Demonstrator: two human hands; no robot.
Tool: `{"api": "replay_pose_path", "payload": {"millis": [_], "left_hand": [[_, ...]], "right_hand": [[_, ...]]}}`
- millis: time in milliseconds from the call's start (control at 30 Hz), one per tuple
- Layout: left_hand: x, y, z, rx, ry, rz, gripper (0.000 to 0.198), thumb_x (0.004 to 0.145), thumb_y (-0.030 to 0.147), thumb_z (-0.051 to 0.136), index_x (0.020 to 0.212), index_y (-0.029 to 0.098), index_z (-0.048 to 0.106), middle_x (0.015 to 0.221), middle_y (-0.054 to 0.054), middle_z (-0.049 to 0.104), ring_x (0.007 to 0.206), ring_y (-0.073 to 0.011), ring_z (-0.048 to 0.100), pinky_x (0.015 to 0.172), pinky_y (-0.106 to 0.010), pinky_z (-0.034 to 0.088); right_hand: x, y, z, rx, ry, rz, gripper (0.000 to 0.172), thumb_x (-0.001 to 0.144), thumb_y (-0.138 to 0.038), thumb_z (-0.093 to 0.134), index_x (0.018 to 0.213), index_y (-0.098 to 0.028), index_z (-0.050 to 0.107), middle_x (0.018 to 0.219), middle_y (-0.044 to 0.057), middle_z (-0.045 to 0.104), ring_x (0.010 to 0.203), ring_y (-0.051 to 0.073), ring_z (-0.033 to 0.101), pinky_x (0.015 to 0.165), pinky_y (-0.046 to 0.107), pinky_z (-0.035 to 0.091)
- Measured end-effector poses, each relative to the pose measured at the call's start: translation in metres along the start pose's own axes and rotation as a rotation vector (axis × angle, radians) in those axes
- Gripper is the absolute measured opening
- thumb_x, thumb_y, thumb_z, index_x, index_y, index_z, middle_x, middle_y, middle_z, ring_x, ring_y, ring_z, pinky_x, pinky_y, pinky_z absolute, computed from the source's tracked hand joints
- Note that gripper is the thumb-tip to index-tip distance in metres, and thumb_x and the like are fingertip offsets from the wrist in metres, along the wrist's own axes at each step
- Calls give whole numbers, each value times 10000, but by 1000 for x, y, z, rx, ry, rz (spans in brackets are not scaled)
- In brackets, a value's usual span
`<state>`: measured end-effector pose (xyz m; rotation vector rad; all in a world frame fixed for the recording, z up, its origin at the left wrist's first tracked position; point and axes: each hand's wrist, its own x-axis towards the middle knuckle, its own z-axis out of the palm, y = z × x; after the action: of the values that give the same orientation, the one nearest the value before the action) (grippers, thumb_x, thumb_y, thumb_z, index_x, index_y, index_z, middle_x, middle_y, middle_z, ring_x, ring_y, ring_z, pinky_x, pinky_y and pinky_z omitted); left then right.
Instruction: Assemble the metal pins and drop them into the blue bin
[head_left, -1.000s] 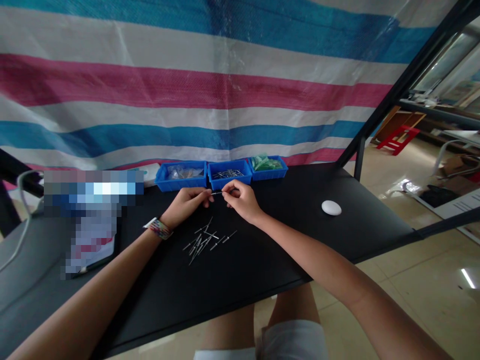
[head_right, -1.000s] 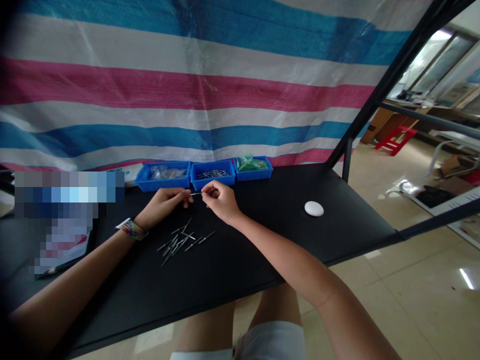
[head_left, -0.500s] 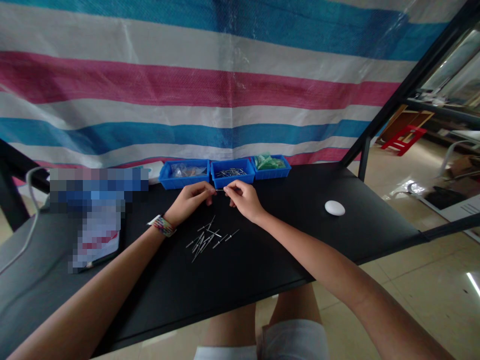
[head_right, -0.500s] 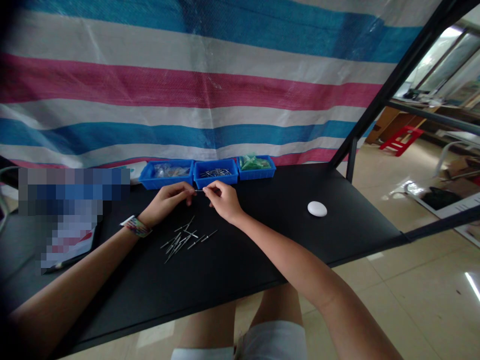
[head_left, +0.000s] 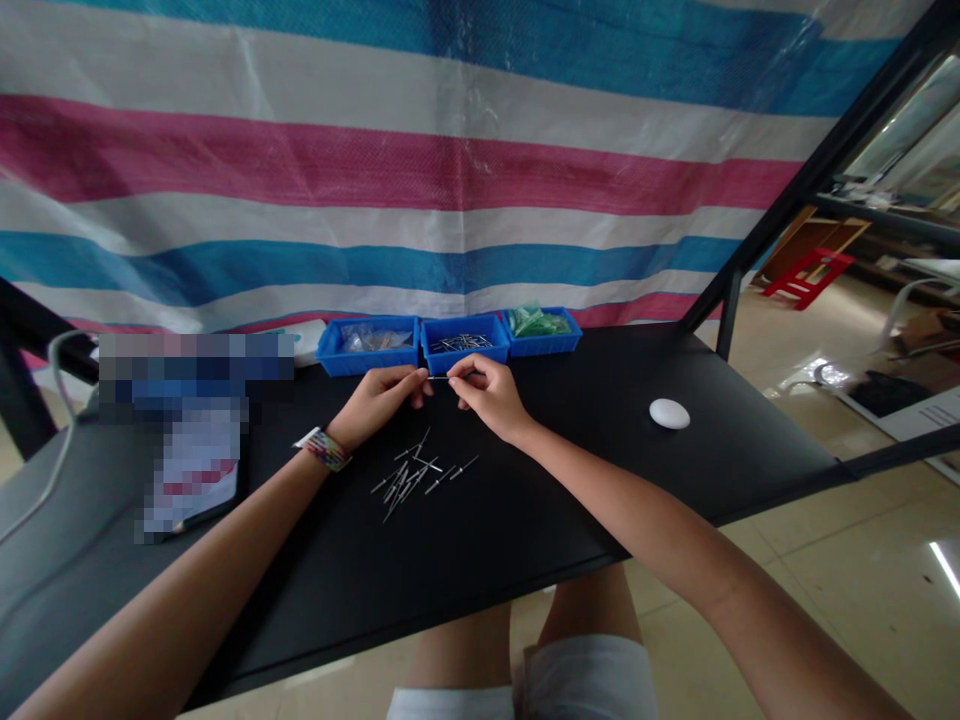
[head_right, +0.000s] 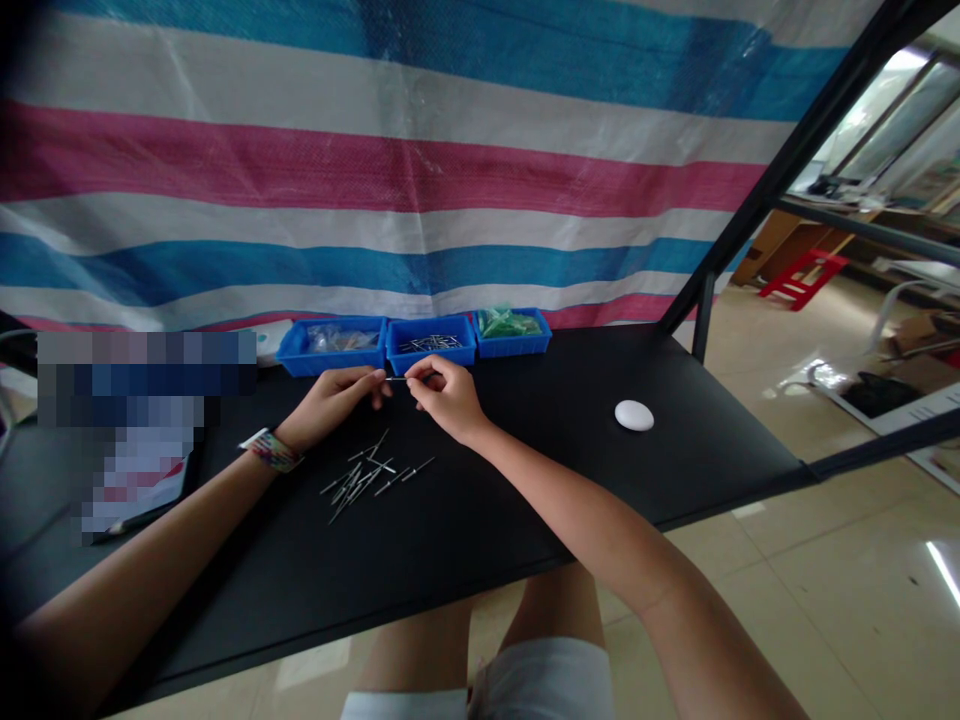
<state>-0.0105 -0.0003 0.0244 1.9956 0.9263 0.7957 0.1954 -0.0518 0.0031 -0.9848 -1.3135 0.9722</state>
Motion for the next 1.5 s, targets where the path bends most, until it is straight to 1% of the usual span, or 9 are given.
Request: {"api": "replay_pose_path", "payload": {"millis": [333, 467, 633, 867, 1100, 1200, 1300, 1367, 1500], "left_hand": [[0, -2, -1, -8, -1, -5, 534, 1003, 626, 555, 840, 167, 772, 697, -32, 698, 684, -177, 601, 694, -283, 439], [0, -2, -1, -17, -3, -11, 539, 996, 636, 555, 828, 170, 766, 708, -39, 709, 711, -191, 621, 721, -297, 453], [0, -2, -1, -103, -8, -41, 595, 1029, 637, 461, 860, 157, 770, 683, -60, 709, 712, -215, 643, 761, -334, 477], [-1, -1, -1, -157, -10, -59, 586, 1033, 604, 456, 858, 141, 769, 688, -79, 705, 699, -217, 644, 745, -339, 485], [0, 0, 0, -151, -12, -62, 606, 1015, 650, 476, 837, 149, 768, 692, -88, 710, 707, -223, 648, 762, -352, 498], [0, -2, 0, -152, -6, -61, 595, 1017, 639, 483, 838, 149, 770, 687, -88, 706, 704, -221, 646, 753, -349, 496], [0, -3, 0, -163, -10, -58, 578, 1015, 623, 499, 833, 145, 768, 693, -90, 707, 707, -218, 646, 746, -341, 494], [-1, -4, 0, -165, -14, -55, 570, 1020, 611, 501, 836, 142, 768, 701, -89, 712, 712, -213, 647, 749, -334, 491], [-1, -7, 1, -182, -2, -55, 567, 1028, 600, 490, 820, 142, 752, 691, -78, 710, 698, -197, 638, 746, -317, 481]], "right_hand": [[5, -3, -7, 76, -140, 68, 180, 782, -361, 787, 870, -207, 759, 750, -26, 682, 577, 112, 608, 578, 260, 518], [5, -4, -7, 80, -152, 88, 175, 766, -355, 793, 865, -211, 778, 759, -20, 706, 590, 118, 617, 596, 264, 520], [7, -8, -10, 148, -128, 126, 216, 783, -382, 760, 919, -214, 773, 876, 11, 762, 620, 120, 646, 632, 276, 550], [14, -11, -24, 174, -20, 38, 292, 865, -402, 627, 1052, -232, 774, 1081, 46, 795, 734, 153, 731, 696, 293, 593], [23, -6, -34, 14, 34, 63, 455, 835, -325, 629, 1276, -267, 730, 1318, 54, 770, 625, 125, 693, 578, 278, 557], [22, -3, -33, -46, 102, 15, 413, 834, -313, 610, 1219, -238, 740, 1118, 41, 800, 541, 103, 618, 545, 271, 521], [18, -3, -29, -61, 131, -29, 225, 840, -285, 608, 991, -202, 753, 828, 4, 731, 527, 113, 591, 540, 267, 494], [13, -4, -26, -71, 51, -34, 158, 858, -277, 610, 903, -196, 738, 752, -6, 687, 550, 124, 597, 552, 265, 486], [1, -8, -16, -229, -277, -108, 114, 888, -239, 660, 903, -178, 755, 829, 20, 702, 700, 148, 635, 641, 270, 498]]}}
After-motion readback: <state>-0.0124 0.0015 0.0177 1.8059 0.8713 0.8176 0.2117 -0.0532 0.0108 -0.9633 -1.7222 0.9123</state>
